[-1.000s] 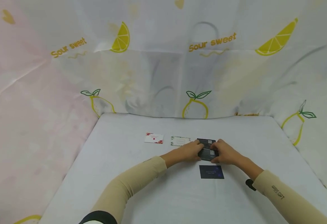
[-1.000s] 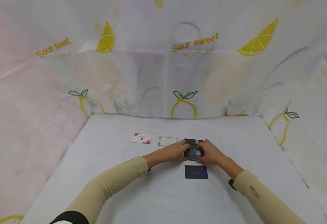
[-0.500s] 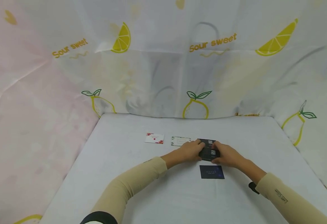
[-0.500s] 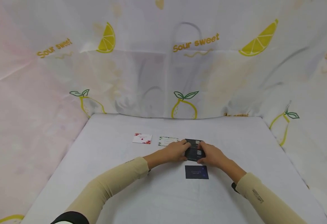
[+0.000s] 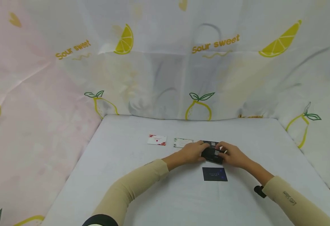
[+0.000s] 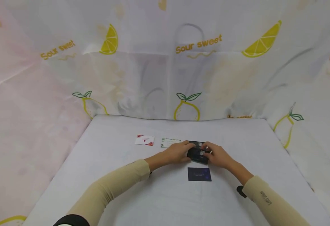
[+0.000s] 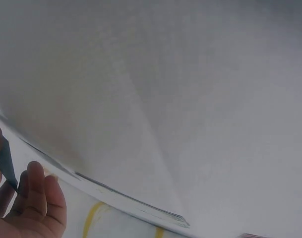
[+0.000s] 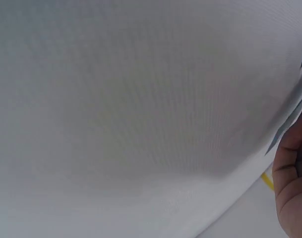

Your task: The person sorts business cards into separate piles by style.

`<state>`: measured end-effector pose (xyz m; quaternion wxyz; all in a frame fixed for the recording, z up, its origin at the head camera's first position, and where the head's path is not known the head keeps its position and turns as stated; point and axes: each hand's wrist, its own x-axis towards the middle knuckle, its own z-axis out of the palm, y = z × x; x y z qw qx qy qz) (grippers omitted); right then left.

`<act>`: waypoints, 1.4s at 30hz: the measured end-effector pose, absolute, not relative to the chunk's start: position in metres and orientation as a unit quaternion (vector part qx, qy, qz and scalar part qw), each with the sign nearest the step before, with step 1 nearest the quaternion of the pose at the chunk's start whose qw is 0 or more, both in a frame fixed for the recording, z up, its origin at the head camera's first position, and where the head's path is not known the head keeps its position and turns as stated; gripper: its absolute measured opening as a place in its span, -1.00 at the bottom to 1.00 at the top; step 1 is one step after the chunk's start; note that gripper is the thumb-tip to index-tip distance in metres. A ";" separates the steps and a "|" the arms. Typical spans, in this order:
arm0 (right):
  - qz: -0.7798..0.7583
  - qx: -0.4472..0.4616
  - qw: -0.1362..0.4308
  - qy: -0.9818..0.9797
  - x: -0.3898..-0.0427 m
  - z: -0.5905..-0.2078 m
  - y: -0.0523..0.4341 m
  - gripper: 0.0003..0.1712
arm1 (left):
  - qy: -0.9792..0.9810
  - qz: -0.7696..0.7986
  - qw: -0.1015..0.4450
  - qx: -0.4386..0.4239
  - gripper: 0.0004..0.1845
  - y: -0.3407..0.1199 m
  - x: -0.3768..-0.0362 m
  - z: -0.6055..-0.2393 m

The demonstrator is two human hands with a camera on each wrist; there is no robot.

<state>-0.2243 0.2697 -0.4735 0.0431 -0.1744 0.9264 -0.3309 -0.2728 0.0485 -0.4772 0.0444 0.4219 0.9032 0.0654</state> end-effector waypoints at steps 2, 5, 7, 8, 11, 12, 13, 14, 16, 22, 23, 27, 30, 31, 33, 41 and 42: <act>-0.352 -0.167 0.053 0.919 -0.225 -0.471 0.272 -0.78 | 0.901 0.065 0.035 0.427 -0.26 0.049 -0.274 -0.476; -0.386 -0.156 0.081 0.906 -0.228 -0.467 0.275 -0.77 | 0.901 0.062 0.031 0.429 -0.24 0.050 -0.276 -0.475; -0.400 -0.148 0.093 0.900 -0.229 -0.467 0.277 -0.76 | 0.901 0.059 0.032 0.429 -0.25 0.050 -0.276 -0.474; -0.403 -0.145 0.096 0.899 -0.229 -0.467 0.278 -0.76 | 0.901 0.059 0.033 0.429 -0.25 0.050 -0.276 -0.473; -0.399 -0.139 0.086 0.902 -0.229 -0.469 0.278 -0.76 | 0.901 0.057 0.037 0.428 -0.28 0.051 -0.276 -0.471; -0.389 -0.145 0.073 0.907 -0.229 -0.469 0.277 -0.76 | 0.902 0.056 0.040 0.427 -0.28 0.051 -0.277 -0.470; -0.377 -0.148 0.059 0.912 -0.228 -0.470 0.276 -0.76 | 0.902 0.056 0.043 0.426 -0.29 0.051 -0.277 -0.470; -0.361 -0.155 0.044 0.919 -0.227 -0.470 0.275 -0.75 | 0.903 0.055 0.045 0.424 -0.29 0.051 -0.278 -0.470; -0.320 -0.167 0.015 0.932 -0.225 -0.471 0.272 -0.66 | 0.905 0.050 0.047 0.420 -0.30 0.051 -0.279 -0.470; -0.215 -0.184 -0.032 0.959 -0.224 -0.471 0.266 -0.29 | 0.911 0.059 0.039 0.406 -0.33 0.051 -0.286 -0.470; -0.205 -0.185 -0.034 0.961 -0.225 -0.471 0.266 -0.28 | 0.911 0.063 0.039 0.405 -0.33 0.051 -0.286 -0.469; -0.191 -0.189 -0.044 0.962 -0.232 -0.472 0.268 -0.31 | 0.913 0.063 0.046 0.399 -0.33 0.053 -0.289 -0.470; -0.191 -0.196 -0.052 0.960 -0.237 -0.471 0.269 -0.33 | 0.920 0.050 0.045 0.387 -0.33 0.055 -0.293 -0.471; -0.190 -0.198 -0.052 0.960 -0.239 -0.471 0.270 -0.34 | 0.922 0.048 0.045 0.383 -0.34 0.056 -0.295 -0.471; -0.185 -0.202 -0.046 0.961 -0.242 -0.472 0.270 -0.35 | 0.924 0.040 0.050 0.376 -0.36 0.058 -0.298 -0.470; -0.195 -0.186 -0.032 0.963 -0.254 -0.471 0.271 -0.40 | 0.930 0.015 0.083 0.358 -0.38 0.069 -0.314 -0.464; -0.197 -0.185 -0.029 0.962 -0.256 -0.471 0.271 -0.40 | 0.931 0.011 0.084 0.355 -0.38 0.071 -0.316 -0.463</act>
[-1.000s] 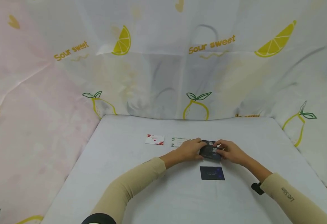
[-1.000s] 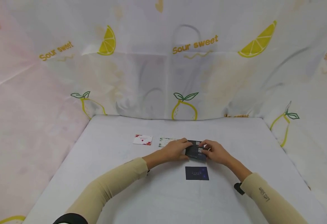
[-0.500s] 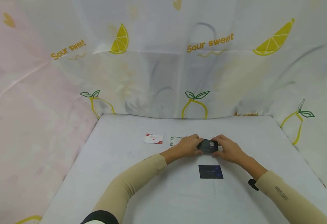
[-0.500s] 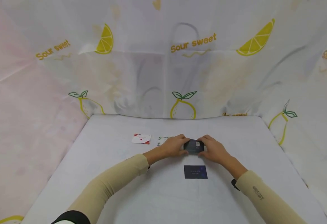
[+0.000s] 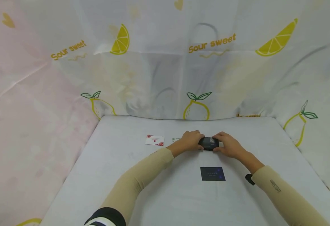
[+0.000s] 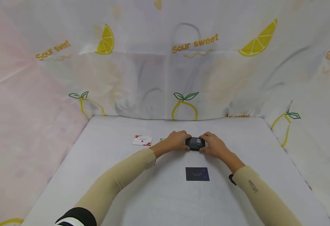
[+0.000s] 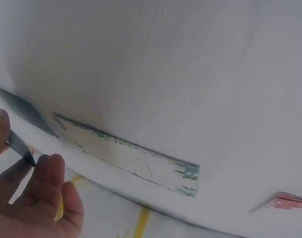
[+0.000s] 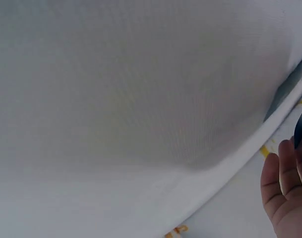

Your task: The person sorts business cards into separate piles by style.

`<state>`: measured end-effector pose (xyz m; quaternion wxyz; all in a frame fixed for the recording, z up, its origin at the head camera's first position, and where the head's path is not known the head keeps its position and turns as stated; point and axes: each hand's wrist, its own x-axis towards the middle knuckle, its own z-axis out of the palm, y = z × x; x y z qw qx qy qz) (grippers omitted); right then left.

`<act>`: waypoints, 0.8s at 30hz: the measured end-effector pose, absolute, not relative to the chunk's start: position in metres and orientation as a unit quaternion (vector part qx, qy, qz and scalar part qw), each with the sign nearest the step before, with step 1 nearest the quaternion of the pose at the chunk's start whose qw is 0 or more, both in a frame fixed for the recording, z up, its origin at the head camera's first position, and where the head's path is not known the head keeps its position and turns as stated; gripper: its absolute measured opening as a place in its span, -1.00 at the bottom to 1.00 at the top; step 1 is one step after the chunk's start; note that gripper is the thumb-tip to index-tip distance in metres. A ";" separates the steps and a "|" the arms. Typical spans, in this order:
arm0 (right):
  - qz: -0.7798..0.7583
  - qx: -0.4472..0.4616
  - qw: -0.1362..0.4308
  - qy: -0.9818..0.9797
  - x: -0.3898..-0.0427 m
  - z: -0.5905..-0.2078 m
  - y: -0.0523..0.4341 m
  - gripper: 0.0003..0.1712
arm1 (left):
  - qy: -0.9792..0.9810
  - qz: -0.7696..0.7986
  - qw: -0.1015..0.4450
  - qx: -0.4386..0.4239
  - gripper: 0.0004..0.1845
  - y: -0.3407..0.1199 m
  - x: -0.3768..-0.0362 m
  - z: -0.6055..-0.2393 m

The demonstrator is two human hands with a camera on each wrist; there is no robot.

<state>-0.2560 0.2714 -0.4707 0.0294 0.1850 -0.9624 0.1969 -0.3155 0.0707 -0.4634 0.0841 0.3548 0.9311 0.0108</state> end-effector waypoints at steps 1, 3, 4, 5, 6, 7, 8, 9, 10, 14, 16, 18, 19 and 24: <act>0.200 0.184 0.025 -0.962 -0.257 -0.471 0.272 -0.41 | 0.931 0.006 0.084 0.354 -0.39 0.072 -0.317 -0.463; 0.208 0.179 0.012 -0.962 -0.259 -0.472 0.273 -0.41 | 0.930 -0.001 0.085 0.357 -0.40 0.075 -0.318 -0.464; 0.211 0.176 0.004 -0.962 -0.259 -0.472 0.274 -0.41 | 0.929 -0.003 0.085 0.360 -0.41 0.076 -0.319 -0.464; 0.214 0.171 -0.005 -0.962 -0.260 -0.473 0.274 -0.41 | 0.928 -0.005 0.087 0.361 -0.41 0.077 -0.319 -0.464; 0.215 0.170 -0.014 -0.962 -0.261 -0.474 0.275 -0.41 | 0.928 -0.006 0.090 0.361 -0.41 0.078 -0.319 -0.465; 0.216 0.167 -0.021 -0.962 -0.262 -0.474 0.275 -0.40 | 0.928 -0.006 0.093 0.362 -0.42 0.078 -0.319 -0.465; 0.216 0.165 -0.027 -0.962 -0.263 -0.475 0.275 -0.40 | 0.928 -0.005 0.097 0.361 -0.42 0.079 -0.319 -0.466; 0.215 0.163 -0.032 -0.962 -0.264 -0.476 0.275 -0.40 | 0.928 -0.004 0.101 0.359 -0.43 0.080 -0.319 -0.466; 0.213 0.161 -0.036 -0.963 -0.265 -0.477 0.275 -0.40 | 0.928 -0.004 0.106 0.356 -0.44 0.080 -0.319 -0.466; 0.200 0.154 -0.058 -0.966 -0.269 -0.479 0.274 -0.41 | 0.928 -0.012 0.121 0.352 -0.46 0.081 -0.319 -0.466; 0.198 0.151 -0.071 -0.966 -0.270 -0.479 0.274 -0.40 | 0.926 -0.021 0.125 0.355 -0.46 0.082 -0.319 -0.465; 0.200 0.150 -0.083 -0.965 -0.271 -0.478 0.274 -0.39 | 0.927 -0.024 0.126 0.354 -0.46 0.083 -0.320 -0.465; 0.201 0.149 -0.086 -0.964 -0.272 -0.478 0.274 -0.38 | 0.927 -0.022 0.124 0.352 -0.46 0.083 -0.321 -0.465; 0.205 0.145 -0.093 -0.963 -0.274 -0.481 0.276 -0.35 | 0.932 -0.006 0.119 0.343 -0.46 0.083 -0.328 -0.469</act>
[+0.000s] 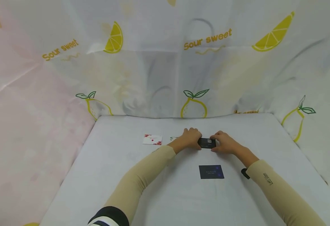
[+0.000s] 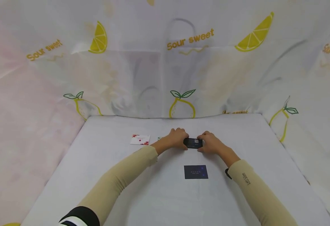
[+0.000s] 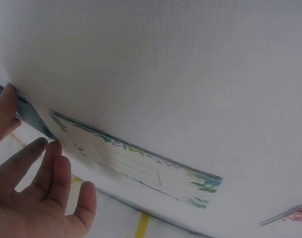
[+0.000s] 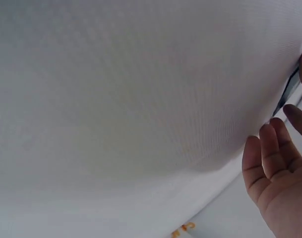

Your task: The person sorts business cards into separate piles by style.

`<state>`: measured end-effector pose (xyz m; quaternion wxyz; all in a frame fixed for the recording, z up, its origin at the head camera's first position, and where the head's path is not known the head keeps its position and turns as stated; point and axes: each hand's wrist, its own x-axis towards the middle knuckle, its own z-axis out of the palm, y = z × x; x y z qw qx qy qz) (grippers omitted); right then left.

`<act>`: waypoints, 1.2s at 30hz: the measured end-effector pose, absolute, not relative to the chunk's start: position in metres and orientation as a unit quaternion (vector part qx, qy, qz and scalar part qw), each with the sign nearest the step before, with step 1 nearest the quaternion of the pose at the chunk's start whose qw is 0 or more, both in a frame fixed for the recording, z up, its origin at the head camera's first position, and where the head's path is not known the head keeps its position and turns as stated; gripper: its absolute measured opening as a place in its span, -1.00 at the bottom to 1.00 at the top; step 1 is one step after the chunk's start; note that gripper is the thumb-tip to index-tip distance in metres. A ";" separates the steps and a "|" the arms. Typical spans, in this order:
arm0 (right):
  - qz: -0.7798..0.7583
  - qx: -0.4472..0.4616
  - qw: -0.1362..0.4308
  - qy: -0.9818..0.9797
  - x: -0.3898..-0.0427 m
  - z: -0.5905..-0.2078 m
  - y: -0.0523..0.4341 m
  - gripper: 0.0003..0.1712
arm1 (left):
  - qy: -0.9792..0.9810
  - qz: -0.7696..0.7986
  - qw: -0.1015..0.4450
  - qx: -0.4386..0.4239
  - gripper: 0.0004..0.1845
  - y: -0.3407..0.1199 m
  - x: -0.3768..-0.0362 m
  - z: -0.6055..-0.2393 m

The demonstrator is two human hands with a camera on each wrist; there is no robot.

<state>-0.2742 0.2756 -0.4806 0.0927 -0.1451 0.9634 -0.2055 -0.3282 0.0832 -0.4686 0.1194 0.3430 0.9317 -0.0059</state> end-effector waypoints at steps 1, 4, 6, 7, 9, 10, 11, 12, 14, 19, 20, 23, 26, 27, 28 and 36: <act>-0.205 -0.145 0.091 0.964 -0.275 -0.481 0.276 -0.36 | 0.932 -0.003 0.120 0.342 -0.46 0.082 -0.329 -0.468; -0.207 -0.145 0.086 0.964 -0.275 -0.481 0.277 -0.39 | 0.934 0.002 0.123 0.336 -0.45 0.081 -0.329 -0.465; -0.208 -0.145 0.083 0.964 -0.275 -0.481 0.277 -0.41 | 0.934 0.004 0.127 0.334 -0.45 0.080 -0.330 -0.464; -0.208 -0.147 0.083 0.964 -0.275 -0.481 0.276 -0.41 | 0.934 0.005 0.130 0.333 -0.46 0.080 -0.330 -0.464; -0.209 -0.146 0.086 0.963 -0.275 -0.481 0.276 -0.42 | 0.933 0.008 0.136 0.333 -0.48 0.080 -0.331 -0.465; -0.210 -0.145 0.087 0.963 -0.274 -0.481 0.276 -0.42 | 0.933 0.010 0.140 0.333 -0.49 0.079 -0.331 -0.465; -0.210 -0.146 0.088 0.963 -0.274 -0.481 0.275 -0.42 | 0.932 0.011 0.143 0.333 -0.50 0.079 -0.331 -0.466; -0.210 -0.146 0.088 0.963 -0.274 -0.481 0.275 -0.42 | 0.931 0.013 0.144 0.334 -0.51 0.079 -0.332 -0.466; -0.209 -0.145 0.088 0.963 -0.274 -0.481 0.275 -0.42 | 0.930 0.018 0.144 0.337 -0.53 0.079 -0.332 -0.466; -0.205 -0.149 0.081 0.964 -0.275 -0.479 0.274 -0.43 | 0.929 0.031 0.140 0.342 -0.56 0.078 -0.332 -0.464; -0.204 -0.151 0.080 0.964 -0.275 -0.478 0.274 -0.43 | 0.929 0.033 0.141 0.341 -0.56 0.078 -0.333 -0.463; -0.199 -0.156 0.076 0.965 -0.275 -0.477 0.275 -0.43 | 0.929 0.031 0.139 0.343 -0.55 0.078 -0.334 -0.463; -0.199 -0.157 0.075 0.964 -0.275 -0.476 0.275 -0.42 | 0.929 0.023 0.135 0.345 -0.53 0.078 -0.334 -0.464; -0.198 -0.160 0.073 0.964 -0.275 -0.476 0.275 -0.41 | 0.928 0.020 0.133 0.346 -0.51 0.078 -0.333 -0.464; -0.200 -0.160 0.072 0.964 -0.275 -0.476 0.275 -0.40 | 0.928 0.021 0.133 0.346 -0.49 0.079 -0.333 -0.463; -0.200 -0.167 0.012 0.966 -0.258 -0.477 0.280 -0.34 | 0.918 0.039 0.112 0.377 -0.35 0.069 -0.315 -0.470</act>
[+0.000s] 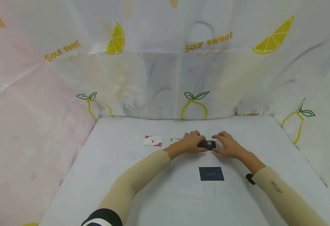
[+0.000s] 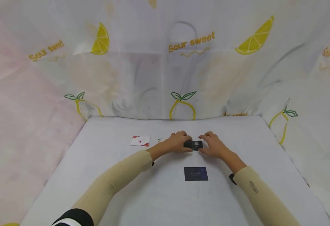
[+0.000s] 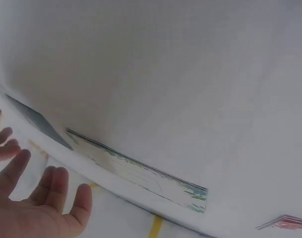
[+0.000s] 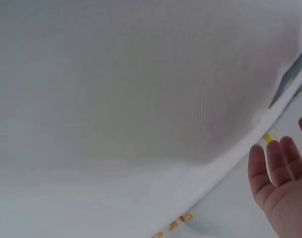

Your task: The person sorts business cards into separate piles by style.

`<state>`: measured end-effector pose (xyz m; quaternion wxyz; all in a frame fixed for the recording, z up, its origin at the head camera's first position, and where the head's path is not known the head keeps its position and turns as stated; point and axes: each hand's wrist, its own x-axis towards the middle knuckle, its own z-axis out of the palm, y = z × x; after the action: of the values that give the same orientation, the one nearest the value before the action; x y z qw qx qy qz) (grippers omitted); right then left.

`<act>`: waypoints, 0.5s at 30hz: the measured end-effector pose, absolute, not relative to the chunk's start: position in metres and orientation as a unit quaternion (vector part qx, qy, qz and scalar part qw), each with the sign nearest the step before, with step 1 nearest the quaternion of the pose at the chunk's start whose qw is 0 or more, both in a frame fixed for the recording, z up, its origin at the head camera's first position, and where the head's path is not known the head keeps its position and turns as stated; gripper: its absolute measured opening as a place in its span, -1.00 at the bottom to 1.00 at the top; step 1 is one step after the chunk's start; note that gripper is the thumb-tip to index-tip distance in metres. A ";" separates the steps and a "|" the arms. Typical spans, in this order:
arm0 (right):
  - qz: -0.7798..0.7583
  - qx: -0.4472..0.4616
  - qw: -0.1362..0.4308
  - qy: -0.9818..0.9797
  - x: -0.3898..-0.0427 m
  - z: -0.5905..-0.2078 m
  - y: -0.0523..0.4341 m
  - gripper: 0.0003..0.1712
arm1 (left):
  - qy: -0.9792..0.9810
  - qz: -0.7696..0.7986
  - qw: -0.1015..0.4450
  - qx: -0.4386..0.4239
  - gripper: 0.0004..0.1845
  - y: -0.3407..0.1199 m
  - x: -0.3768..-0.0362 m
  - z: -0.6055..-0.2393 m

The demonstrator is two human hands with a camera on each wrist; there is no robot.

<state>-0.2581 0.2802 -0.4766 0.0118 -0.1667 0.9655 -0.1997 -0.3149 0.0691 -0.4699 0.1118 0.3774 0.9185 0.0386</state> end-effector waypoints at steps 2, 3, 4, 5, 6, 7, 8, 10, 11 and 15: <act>-0.191 -0.168 -0.003 0.967 -0.249 -0.474 0.283 -0.30 | 0.914 0.025 0.115 0.388 -0.25 0.062 -0.305 -0.470; -0.182 -0.171 -0.010 0.968 -0.245 -0.473 0.284 -0.28 | 0.911 0.016 0.119 0.394 -0.20 0.058 -0.299 -0.469; -0.172 -0.171 -0.015 0.970 -0.241 -0.472 0.285 -0.24 | 0.908 0.009 0.121 0.401 -0.16 0.055 -0.295 -0.468; -0.161 -0.173 -0.022 0.971 -0.237 -0.471 0.287 -0.21 | 0.904 0.003 0.124 0.408 -0.13 0.051 -0.290 -0.467; -0.152 -0.172 -0.027 0.973 -0.232 -0.470 0.288 -0.18 | 0.900 -0.006 0.123 0.418 -0.10 0.048 -0.286 -0.466; -0.145 -0.171 -0.032 0.974 -0.228 -0.470 0.289 -0.14 | 0.897 -0.008 0.121 0.425 -0.09 0.045 -0.284 -0.465; -0.139 -0.169 -0.036 0.975 -0.224 -0.471 0.290 -0.11 | 0.895 -0.009 0.117 0.430 -0.09 0.041 -0.281 -0.464; -0.131 -0.166 -0.040 0.976 -0.217 -0.471 0.291 -0.05 | 0.895 -0.008 0.105 0.433 -0.11 0.034 -0.277 -0.463; -0.129 -0.167 -0.041 0.977 -0.214 -0.472 0.291 -0.02 | 0.896 -0.013 0.097 0.433 -0.12 0.031 -0.276 -0.464; -0.108 -0.178 -0.024 0.978 -0.202 -0.473 0.289 0.04 | 0.897 -0.024 0.082 0.433 -0.11 0.014 -0.266 -0.464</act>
<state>-0.2023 0.2888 -0.4735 -0.0237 -0.1779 0.9778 -0.1082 -0.2662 0.0136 -0.4639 0.0824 0.4330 0.8973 -0.0245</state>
